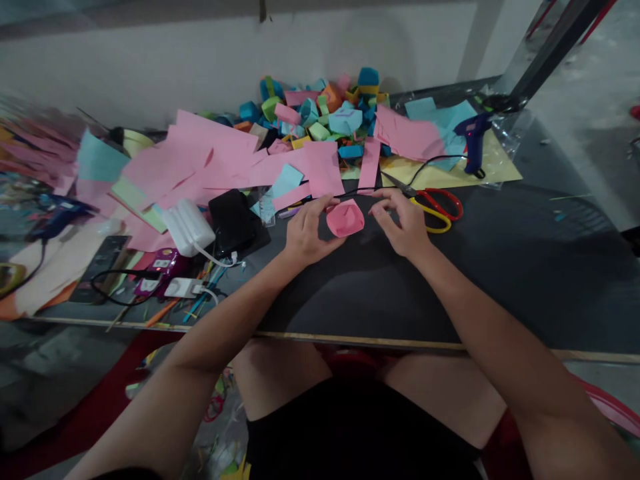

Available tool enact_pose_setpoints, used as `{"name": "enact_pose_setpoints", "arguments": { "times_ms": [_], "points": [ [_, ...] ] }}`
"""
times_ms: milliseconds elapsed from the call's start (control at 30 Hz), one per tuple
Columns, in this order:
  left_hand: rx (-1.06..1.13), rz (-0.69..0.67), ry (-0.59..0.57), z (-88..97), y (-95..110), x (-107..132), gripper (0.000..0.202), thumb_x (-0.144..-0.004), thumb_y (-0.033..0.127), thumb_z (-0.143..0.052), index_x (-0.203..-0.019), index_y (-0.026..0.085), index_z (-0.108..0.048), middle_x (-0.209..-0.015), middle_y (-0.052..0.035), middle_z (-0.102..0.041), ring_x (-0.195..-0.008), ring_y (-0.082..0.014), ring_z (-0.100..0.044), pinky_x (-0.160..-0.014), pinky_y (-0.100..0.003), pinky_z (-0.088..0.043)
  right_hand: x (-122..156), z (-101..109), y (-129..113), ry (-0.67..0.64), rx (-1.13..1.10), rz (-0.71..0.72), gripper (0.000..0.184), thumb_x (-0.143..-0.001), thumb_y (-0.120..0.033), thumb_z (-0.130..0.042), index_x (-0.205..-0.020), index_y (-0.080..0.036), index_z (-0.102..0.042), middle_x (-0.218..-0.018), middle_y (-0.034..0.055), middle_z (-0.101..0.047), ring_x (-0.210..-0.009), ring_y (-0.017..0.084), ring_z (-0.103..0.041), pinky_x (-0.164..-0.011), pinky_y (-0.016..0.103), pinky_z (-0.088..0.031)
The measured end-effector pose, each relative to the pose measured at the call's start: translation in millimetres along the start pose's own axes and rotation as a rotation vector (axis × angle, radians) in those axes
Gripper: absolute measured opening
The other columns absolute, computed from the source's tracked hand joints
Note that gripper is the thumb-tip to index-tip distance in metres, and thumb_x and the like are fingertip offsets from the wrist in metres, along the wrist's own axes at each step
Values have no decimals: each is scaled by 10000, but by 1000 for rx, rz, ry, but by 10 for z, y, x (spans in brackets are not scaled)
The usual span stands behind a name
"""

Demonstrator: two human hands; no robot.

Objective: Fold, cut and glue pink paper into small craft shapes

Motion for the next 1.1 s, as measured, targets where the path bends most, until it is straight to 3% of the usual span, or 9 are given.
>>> {"name": "enact_pose_setpoints", "arguments": {
  "times_ms": [100,200,400,567,667,767,900,1033,1100],
  "points": [
    [-48,19,36,17,-1,-3,584,-944,443,-611,-1435,172,-447,-1294,-167,-688,-1212,-274,-667,-1058,-432,-533,63,-137,-89,-51,-119,-36,557,-910,-640,-574,-1310,-253,-569,-958,62,-770,-823,240,-719,-789,408,-555],
    [-74,2,69,27,30,-9,539,-948,474,-607,-1378,166,-501,-1269,-162,-700,-1197,-267,-676,-1044,-414,-543,103,-311,-59,-123,-251,-146,596,-920,-664,-549,-1366,-270,-524,-894,38,-747,-637,197,-667,-634,367,-545],
    [61,30,-133,-39,40,-33,730,-867,660,-658,-1395,177,-512,-1298,-162,-677,-1185,-279,-679,-993,-388,-563,61,-331,58,-103,-157,-195,457,-965,-610,-471,-1052,-227,-704,-757,40,-696,-691,213,-644,-625,345,-480],
    [334,80,-236,-88,-26,-36,1067,-762,741,-714,-1576,223,-259,-1473,-189,-564,-1158,-279,-682,-957,-420,-576,-13,-291,67,-246,-22,-131,319,-920,-428,-494,-844,-198,-702,-741,31,-698,-663,191,-613,-634,330,-427],
    [467,79,-299,-132,-32,-34,922,-831,650,-699,-1559,235,-316,-1381,-142,-654,-1176,-256,-686,-974,-397,-565,-13,-325,55,-333,35,-109,328,-908,-416,-497,-709,-204,-647,-616,6,-627,-580,168,-549,-582,315,-370],
    [498,114,-301,-146,-58,-36,769,-837,602,-718,-1460,223,-475,-1346,-133,-682,-1182,-257,-690,-961,-388,-567,10,-344,38,-323,3,-108,330,-918,-452,-508,-808,-207,-700,-677,10,-674,-609,174,-578,-601,320,-400],
    [408,124,-307,-160,-93,-28,753,-799,585,-772,-1403,204,-534,-1363,-139,-674,-1210,-268,-679,-992,-408,-565,-46,-138,116,-101,-31,-169,310,-946,-372,-488,-1090,-219,-714,-718,10,-703,-568,168,-571,-615,331,-449],
    [306,115,-295,-189,-113,-19,759,-797,569,-781,-1405,190,-530,-1328,-124,-695,-1197,-261,-683,-1044,-422,-544,-310,501,417,366,239,-265,299,-879,-169,-561,-1152,-130,-677,-871,120,-759,-688,183,-626,-711,353,-475],
    [248,148,-286,-208,-133,-19,774,-790,575,-787,-1406,183,-530,-1308,-119,-705,-1177,-263,-688,-1029,-419,-548,-500,803,687,471,398,-368,390,-822,-79,-572,-1206,-70,-635,-1012,196,-756,-796,208,-663,-784,378,-483]
  ]
}}
Point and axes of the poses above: each hand's wrist, its own x-axis away from the middle knuckle, its own z-axis out of the back of the hand, y = z × x, the point moved 5 cm from there along -x, towards the middle knuckle
